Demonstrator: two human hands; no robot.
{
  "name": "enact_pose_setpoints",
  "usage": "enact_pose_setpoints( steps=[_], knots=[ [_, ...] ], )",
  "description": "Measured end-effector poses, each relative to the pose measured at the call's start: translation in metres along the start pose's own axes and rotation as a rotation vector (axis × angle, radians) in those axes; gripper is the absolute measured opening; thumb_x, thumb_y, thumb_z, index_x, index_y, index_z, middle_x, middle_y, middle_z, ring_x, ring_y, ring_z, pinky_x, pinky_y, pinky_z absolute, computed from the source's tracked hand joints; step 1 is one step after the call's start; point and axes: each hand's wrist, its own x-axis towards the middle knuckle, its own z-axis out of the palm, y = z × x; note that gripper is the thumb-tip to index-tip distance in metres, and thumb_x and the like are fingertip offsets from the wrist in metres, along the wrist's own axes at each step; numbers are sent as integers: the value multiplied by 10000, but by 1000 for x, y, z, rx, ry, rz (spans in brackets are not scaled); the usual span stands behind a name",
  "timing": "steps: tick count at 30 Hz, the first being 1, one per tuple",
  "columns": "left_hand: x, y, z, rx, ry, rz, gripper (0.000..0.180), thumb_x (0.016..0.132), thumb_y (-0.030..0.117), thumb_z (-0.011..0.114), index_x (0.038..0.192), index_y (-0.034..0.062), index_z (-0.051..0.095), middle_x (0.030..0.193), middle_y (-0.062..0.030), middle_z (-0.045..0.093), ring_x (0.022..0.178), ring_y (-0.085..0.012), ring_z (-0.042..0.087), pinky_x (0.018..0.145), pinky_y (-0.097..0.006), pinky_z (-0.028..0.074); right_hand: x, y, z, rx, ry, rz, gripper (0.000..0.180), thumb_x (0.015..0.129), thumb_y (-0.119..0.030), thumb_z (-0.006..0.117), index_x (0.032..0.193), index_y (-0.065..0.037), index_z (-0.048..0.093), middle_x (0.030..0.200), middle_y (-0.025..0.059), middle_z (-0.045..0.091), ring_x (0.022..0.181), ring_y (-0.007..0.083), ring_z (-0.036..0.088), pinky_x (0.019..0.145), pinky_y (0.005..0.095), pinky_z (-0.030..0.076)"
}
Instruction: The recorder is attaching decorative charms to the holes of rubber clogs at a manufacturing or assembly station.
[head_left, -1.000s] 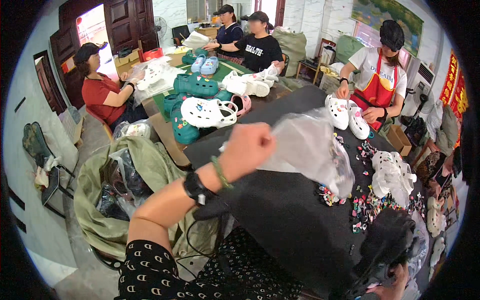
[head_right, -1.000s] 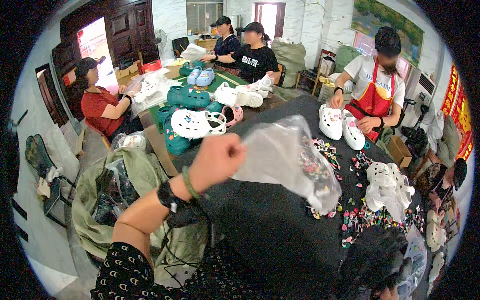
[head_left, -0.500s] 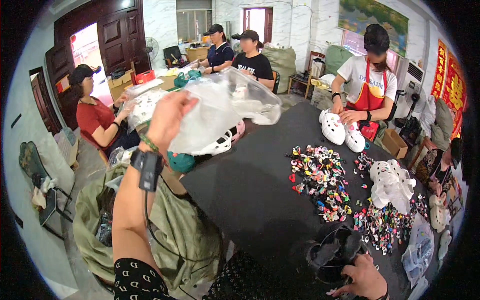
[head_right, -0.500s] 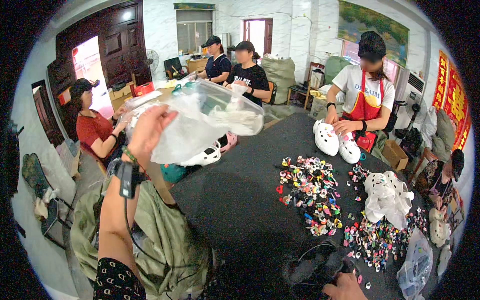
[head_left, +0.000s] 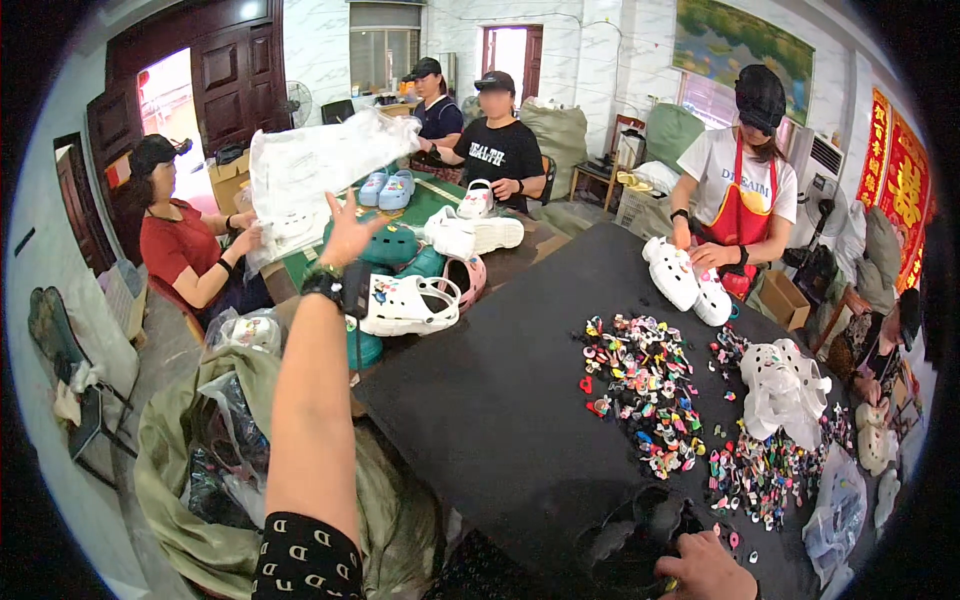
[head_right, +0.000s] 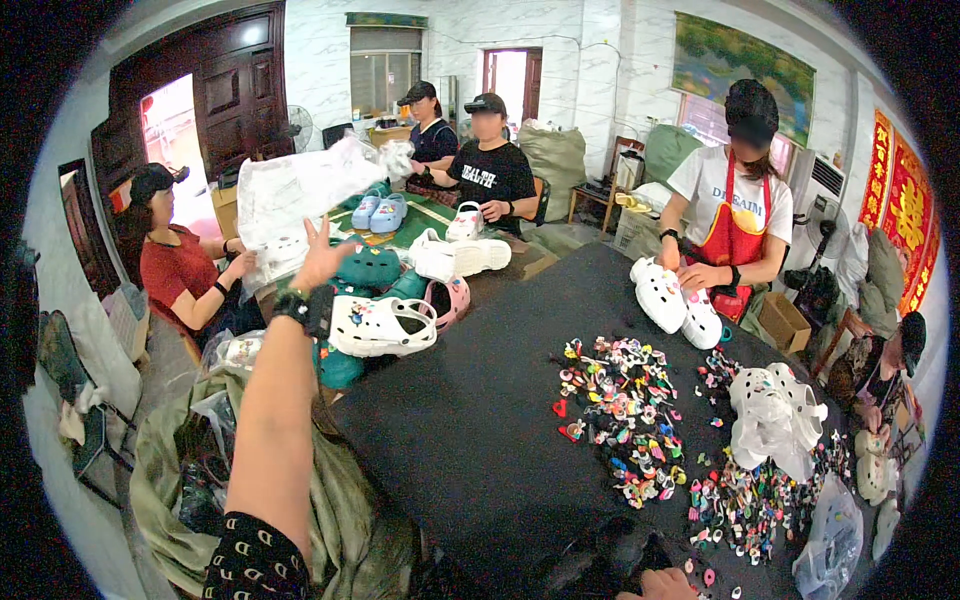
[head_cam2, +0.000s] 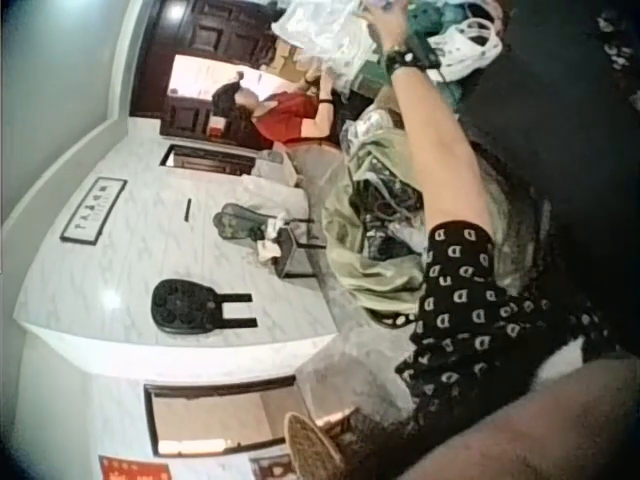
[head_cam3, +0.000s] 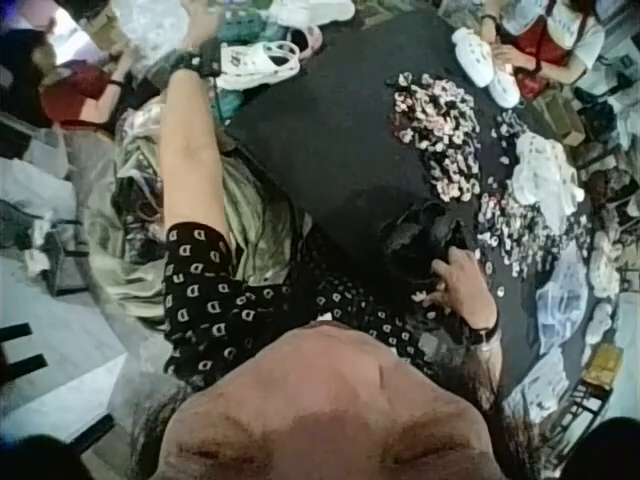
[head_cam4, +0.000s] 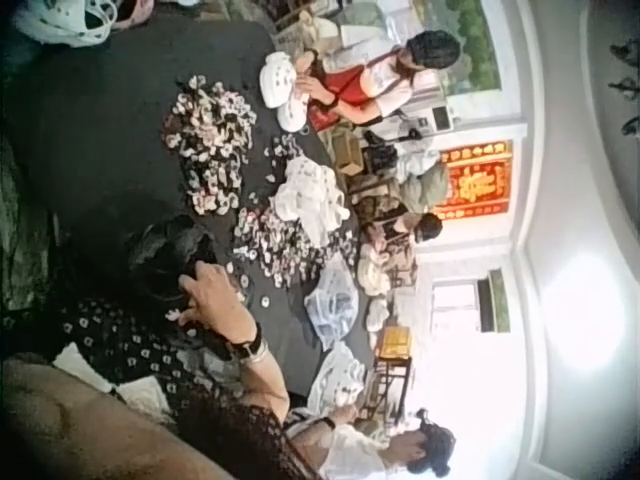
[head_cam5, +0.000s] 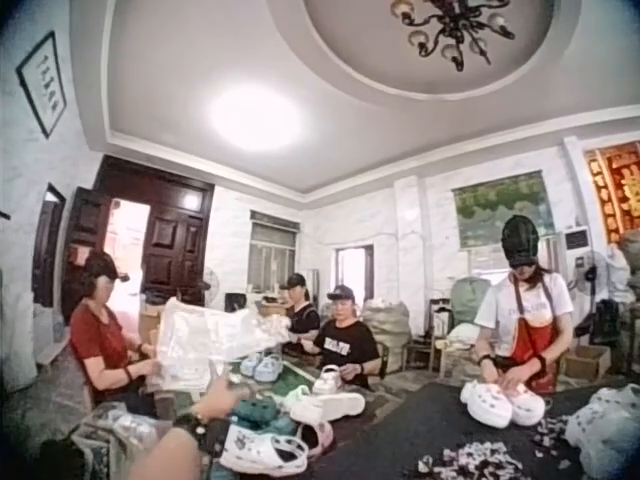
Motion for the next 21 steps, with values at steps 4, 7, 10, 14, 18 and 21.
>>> enact_pose_setpoints(
  steps=[4,7,10,14,18,21],
  knots=[
    [-43,-31,14,89,20,-99,829,787,258,736,1462,-45,362,1529,-404,105,1428,-494,225,1161,-437,278,1,4,3,9,12,-27,491,579,-258,848,952,-58,600,940,162,479,935,366,485,811,451,396],
    [-66,-31,19,18,22,-50,460,761,210,718,1159,-13,666,1189,-275,632,1228,-418,523,1058,-456,413,2,3,-1,7,-27,-27,488,589,-256,848,960,-60,598,947,163,480,939,366,485,820,450,391],
    [-95,-14,19,-15,13,60,319,795,147,679,1077,1,699,1125,-200,678,1089,-350,626,973,-415,479,0,3,0,-5,-68,-14,484,602,-252,846,978,-66,604,961,171,483,950,369,489,828,453,386],
    [-150,69,22,-274,-140,-14,271,837,84,634,1092,11,690,1127,-191,677,852,-299,702,772,-369,552,-1,28,7,-229,-208,-153,585,611,-536,823,982,-121,643,890,112,542,884,313,552,820,429,395],
    [-230,168,-2,-465,-280,236,249,860,29,629,1105,5,671,1236,-187,631,1049,-309,666,858,-383,533,30,25,-18,-229,-176,-291,316,797,-343,690,996,-101,652,904,125,554,889,314,560,806,420,418],
    [-273,236,-24,-309,-287,556,264,836,-7,643,1094,35,682,1269,-146,632,1118,-298,634,942,-360,496,58,15,-25,-244,-4,-290,334,765,-280,718,1030,-96,632,960,117,552,929,289,553,810,406,408]
  ],
)
